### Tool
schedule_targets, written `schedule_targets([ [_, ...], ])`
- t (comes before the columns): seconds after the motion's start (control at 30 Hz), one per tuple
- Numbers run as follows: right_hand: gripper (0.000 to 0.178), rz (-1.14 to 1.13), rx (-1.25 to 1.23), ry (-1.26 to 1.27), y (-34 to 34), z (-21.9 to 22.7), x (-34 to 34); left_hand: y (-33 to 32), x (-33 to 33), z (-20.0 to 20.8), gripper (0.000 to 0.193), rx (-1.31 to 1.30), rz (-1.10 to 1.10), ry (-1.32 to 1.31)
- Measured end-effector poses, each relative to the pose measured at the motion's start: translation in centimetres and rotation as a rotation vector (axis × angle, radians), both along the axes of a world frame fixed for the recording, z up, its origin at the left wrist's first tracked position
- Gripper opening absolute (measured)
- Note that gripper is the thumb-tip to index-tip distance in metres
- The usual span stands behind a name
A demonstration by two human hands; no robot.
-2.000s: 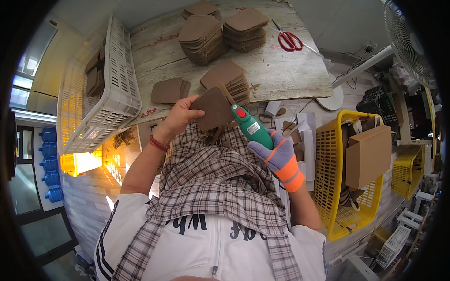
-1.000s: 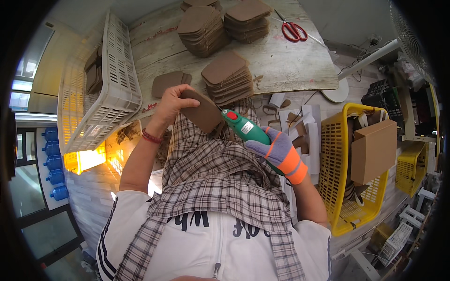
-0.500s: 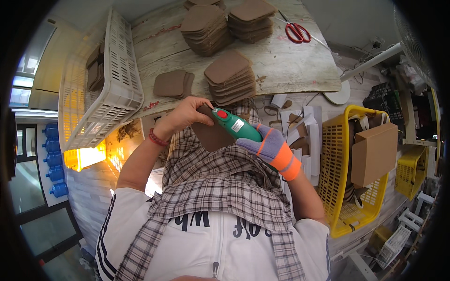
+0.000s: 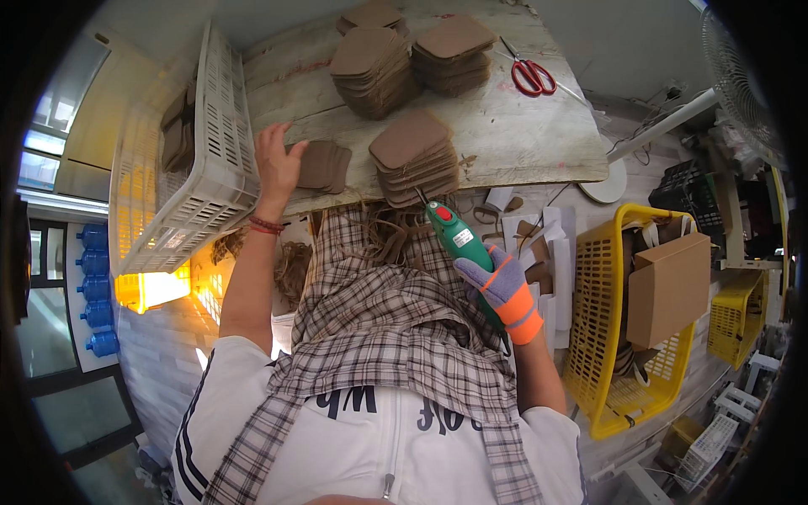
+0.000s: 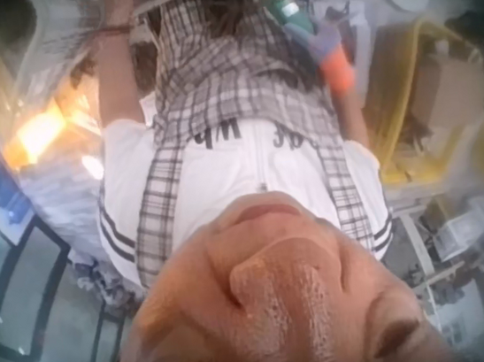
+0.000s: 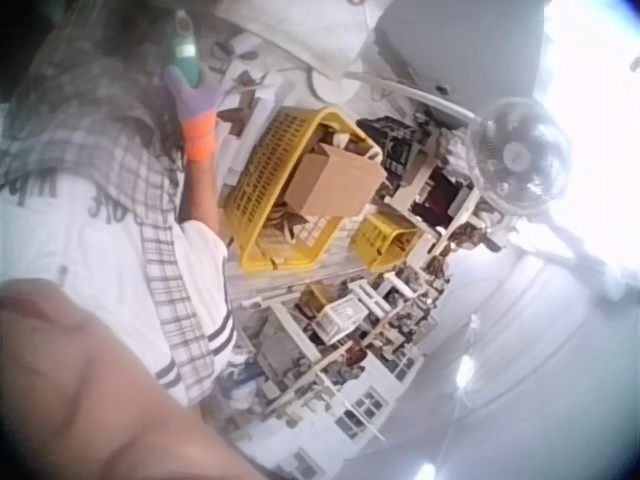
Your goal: The person uses a rotary tool to smooth and round the edges of stacked brown cardboard pieces. They handle the pieces one at a time, rotating them to trim all sides, and place the finished pieces into a white plastic basket.
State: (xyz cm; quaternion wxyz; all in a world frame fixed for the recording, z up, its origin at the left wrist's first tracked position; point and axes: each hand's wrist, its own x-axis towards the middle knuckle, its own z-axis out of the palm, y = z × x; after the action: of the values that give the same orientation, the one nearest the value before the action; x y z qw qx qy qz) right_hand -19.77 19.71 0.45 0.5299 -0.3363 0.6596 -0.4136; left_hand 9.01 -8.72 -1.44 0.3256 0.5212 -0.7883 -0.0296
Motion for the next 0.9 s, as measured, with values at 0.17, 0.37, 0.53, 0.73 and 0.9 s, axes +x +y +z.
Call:
schedule_targets([
  [0.17,0.035,-0.011,-0.030,0.065,0.4,-0.7,0.3,3.2,-9.3,-1.0,0.053,0.103,-0.235,-0.060],
  [0.37,0.035,-0.039,-0.030,0.029,0.8,-0.6,0.3,3.8,-11.1,-1.7,0.061,0.216,-0.244,0.018],
  [0.53,0.034,-0.082,-0.014,-0.049,0.5,-1.1,0.2,4.2,-11.8,-0.4,0.044,0.214,-0.262,0.285],
  [0.73,0.034,-0.121,-0.117,0.076,-0.4,-1.6,0.4,6.4,-11.8,2.1,0.021,0.698,-0.325,1.267],
  [0.9,0.036,-0.177,-0.154,0.071,-2.0,0.1,1.2,8.2,-13.1,3.3,0.029,0.951,-0.378,2.021],
])
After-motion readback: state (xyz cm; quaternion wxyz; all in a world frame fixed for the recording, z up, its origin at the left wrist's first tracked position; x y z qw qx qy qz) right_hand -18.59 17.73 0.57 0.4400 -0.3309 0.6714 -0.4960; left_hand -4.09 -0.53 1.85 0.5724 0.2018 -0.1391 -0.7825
